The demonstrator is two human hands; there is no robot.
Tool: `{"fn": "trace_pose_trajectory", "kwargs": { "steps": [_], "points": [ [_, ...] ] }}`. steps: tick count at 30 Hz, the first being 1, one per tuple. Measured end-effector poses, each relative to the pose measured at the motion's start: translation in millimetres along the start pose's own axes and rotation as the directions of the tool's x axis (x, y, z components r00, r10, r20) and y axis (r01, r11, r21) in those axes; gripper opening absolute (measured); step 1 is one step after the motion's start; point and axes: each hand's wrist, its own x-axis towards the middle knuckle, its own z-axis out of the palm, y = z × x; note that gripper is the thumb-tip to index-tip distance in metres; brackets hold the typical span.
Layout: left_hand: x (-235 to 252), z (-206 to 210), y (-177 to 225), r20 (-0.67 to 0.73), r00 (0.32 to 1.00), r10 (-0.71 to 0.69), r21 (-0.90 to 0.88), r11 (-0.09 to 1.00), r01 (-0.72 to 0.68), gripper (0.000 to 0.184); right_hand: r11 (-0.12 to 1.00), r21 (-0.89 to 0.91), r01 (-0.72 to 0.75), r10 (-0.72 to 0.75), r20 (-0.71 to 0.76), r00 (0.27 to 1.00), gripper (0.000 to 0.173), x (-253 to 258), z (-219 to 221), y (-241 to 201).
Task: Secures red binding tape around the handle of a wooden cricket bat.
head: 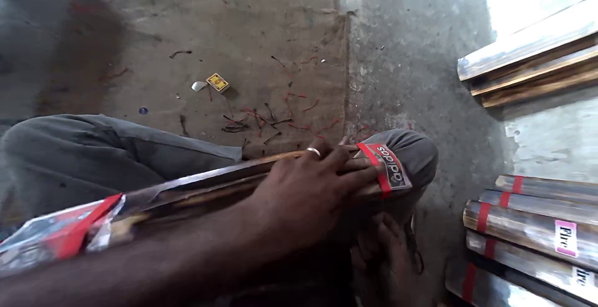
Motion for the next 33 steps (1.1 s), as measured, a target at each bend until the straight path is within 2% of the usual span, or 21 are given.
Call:
{"fn": "trace_pose_trajectory", "kwargs": {
  "steps": [3,6,9,12,14,16,18,20,22,24,28,33],
  "points": [
    [4.9,-30.5,-6.5,0.216,0.976,-0.02,-0.238,0.969,0.073,0.089,0.996,0.024,0.089,-0.09,0.048,0.995,0.012,1.6,18.2,-9.3],
    [7.5,-41.6,-11.7,0.397,0.916,0.067,-0.547,0.818,0.177,0.091,0.99,0.013,0.138,-0.139,0.074,0.988,0.012,2.3,24.0,-14.3],
    [8.8,-34.8,-16.3,0.458,0.881,0.114,-0.689,0.672,0.271,0.091,0.988,-0.01,0.152,-0.152,0.042,0.988,0.011,5.0,21.9,-12.8],
    [12.8,-24.7,-27.7,0.413,0.897,0.158,-0.715,0.666,0.212,0.083,0.989,-0.053,0.14,-0.139,0.016,0.99,0.01,13.6,16.8,-7.9],
    [14.9,-20.4,-33.3,0.292,0.947,0.136,-0.663,0.743,0.097,0.073,0.986,-0.094,0.137,-0.135,0.028,0.991,0.014,22.9,13.3,-7.3],
    [7.4,-17.7,-25.0,0.09,0.996,-0.015,-0.433,0.9,0.053,0.06,0.986,-0.123,0.115,-0.112,0.033,0.993,0.018,32.5,14.6,-8.5],
    [-4.2,1.8,-11.8,-0.178,0.979,-0.102,-0.125,0.989,0.081,0.054,0.987,-0.14,0.084,-0.08,0.03,0.996,0.021,41.1,16.7,-5.8],
    [-12.1,29.6,-0.9,-0.29,0.956,-0.051,0.096,0.992,0.082,0.065,0.986,-0.158,0.048,-0.051,-0.01,0.999,0.022,44.9,18.5,-3.7],
    [-19.7,58.3,5.4,-0.234,0.969,-0.074,0.223,0.966,0.128,0.082,0.98,-0.197,0.022,-0.033,-0.054,0.998,0.023,39.1,18.3,-3.0],
    [-18.9,74.4,4.4,-0.231,0.971,-0.063,0.28,0.951,0.128,0.08,0.982,-0.187,0.015,-0.03,-0.077,0.997,0.021,28.0,10.9,-3.2],
    [-17.6,75.2,4.1,-0.202,0.976,-0.079,0.268,0.954,0.132,0.078,0.964,-0.264,-0.03,-0.025,-0.204,0.979,0.022,-0.1,-14.3,6.0],
    [-14.1,66.8,2.5,-0.14,0.982,-0.127,0.221,0.963,0.156,0.086,0.978,-0.207,-0.008,-0.037,-0.212,0.977,0.019,-8.5,-22.4,10.7]
  ]
}}
